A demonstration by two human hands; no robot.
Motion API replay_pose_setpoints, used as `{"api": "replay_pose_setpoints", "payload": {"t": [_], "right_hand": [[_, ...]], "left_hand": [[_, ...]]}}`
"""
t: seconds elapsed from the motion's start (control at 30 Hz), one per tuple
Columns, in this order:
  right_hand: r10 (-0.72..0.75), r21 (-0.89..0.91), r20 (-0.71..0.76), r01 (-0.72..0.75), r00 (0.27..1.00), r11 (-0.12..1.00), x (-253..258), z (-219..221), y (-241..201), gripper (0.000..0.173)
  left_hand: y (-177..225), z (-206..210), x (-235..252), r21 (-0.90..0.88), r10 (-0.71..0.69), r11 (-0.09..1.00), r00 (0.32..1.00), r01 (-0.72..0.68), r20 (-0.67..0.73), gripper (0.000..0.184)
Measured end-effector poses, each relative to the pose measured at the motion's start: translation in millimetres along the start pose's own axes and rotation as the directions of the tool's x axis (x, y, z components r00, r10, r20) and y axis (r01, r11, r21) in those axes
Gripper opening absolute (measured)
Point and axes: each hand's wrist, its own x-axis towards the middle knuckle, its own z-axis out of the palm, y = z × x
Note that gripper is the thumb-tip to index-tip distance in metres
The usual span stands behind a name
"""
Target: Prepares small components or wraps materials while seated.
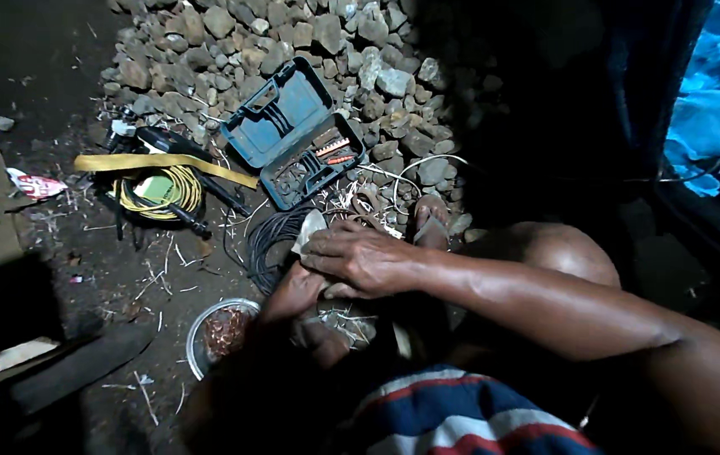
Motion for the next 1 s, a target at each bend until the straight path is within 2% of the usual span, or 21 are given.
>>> {"api": "replay_pose_setpoints", "payload": {"t": [0.07, 0.23, 0.33, 0.37, 0.43, 0.47, 0.5, 0.53, 0.57, 0.63, 0.7, 0.77, 0.83, 0.9, 1.0], "right_hand": [[0.039, -0.005, 0.057, -0.038, 0.998, 0.999, 0, 2, 0, 0.060], [0.058, 0.102, 0.126, -0.071, 0.990, 0.992, 4, 9, 6, 0.060], [0.138, 0.273, 0.049, -0.146, 0.989, 0.951, 6, 1, 5, 0.062], [0.218, 0.344, -0.005, -0.203, 0.976, 0.917, 8, -4, 5, 0.062], [0.434, 0.474, -0.050, -0.361, 0.900, 0.803, 13, -15, 7, 0.071], [0.523, 0.534, 0.019, -0.451, 0.852, 0.715, 13, -20, 9, 0.080], [0.551, 0.592, 0.112, -0.501, 0.827, 0.631, 12, -22, 11, 0.086], [0.517, 0.643, 0.200, -0.510, 0.832, 0.572, 11, -23, 11, 0.085], [0.451, 0.686, 0.260, -0.492, 0.854, 0.537, 10, -22, 9, 0.076], [0.369, 0.761, 0.250, -0.418, 0.895, 0.497, 13, -17, 1, 0.052], [0.383, 0.769, 0.113, -0.325, 0.917, 0.550, 18, -14, -4, 0.034], [0.443, 0.751, -0.032, -0.271, 0.896, 0.602, 20, -13, -1, 0.013], [0.445, 0.719, -0.100, -0.244, 0.890, 0.651, 20, -16, 5, 0.013], [0.373, 0.650, -0.100, -0.223, 0.922, 0.726, 20, -16, 8, 0.019], [0.283, 0.492, 0.048, -0.269, 0.958, 0.828, 18, -12, 8, 0.039]], "left_hand": [[-3, -1, 2, -0.002, 0.082, 0.997, 0.995, -0.082, 0.048, 0.021], [-9, -13, -2, -0.072, 0.040, 0.997, 0.990, -0.030, 0.132, 0.014], [-14, -17, -10, -0.079, 0.070, 0.995, 0.992, -0.062, 0.108, 0.016], [-16, -18, -12, -0.104, 0.091, 0.991, 0.991, -0.080, 0.103, 0.020], [-16, -17, -20, -0.174, 0.160, 0.974, 0.984, -0.145, 0.077, 0.032], [-15, -15, -23, -0.202, 0.205, 0.961, 0.977, -0.190, 0.054, 0.034], [-14, -12, -25, -0.207, 0.242, 0.951, 0.969, -0.229, 0.041, 0.035], [-14, -10, -26, -0.192, 0.263, 0.949, 0.964, -0.251, 0.040, 0.036], [-15, -8, -26, -0.166, 0.269, 0.952, 0.962, -0.257, 0.052, 0.037], [-14, -4, -26, -0.051, 0.211, 0.977, 0.977, -0.209, 0.044, 0.034], [-16, -2, -24, 0.036, 0.160, 0.986, 0.987, -0.161, 0.028, 0.042], [-16, 1, -24, 0.111, 0.045, 0.993, 0.999, -0.042, -0.016, 0.045], [-19, 3, -22, 0.124, -0.030, 0.991, 0.997, 0.039, -0.074, 0.048], [-21, 4, -22, 0.092, -0.041, 0.995, 0.994, 0.050, -0.100, 0.046], [-20, 5, -23, 0.038, 0.005, 0.999, 0.996, -0.001, -0.091, 0.033]]}}
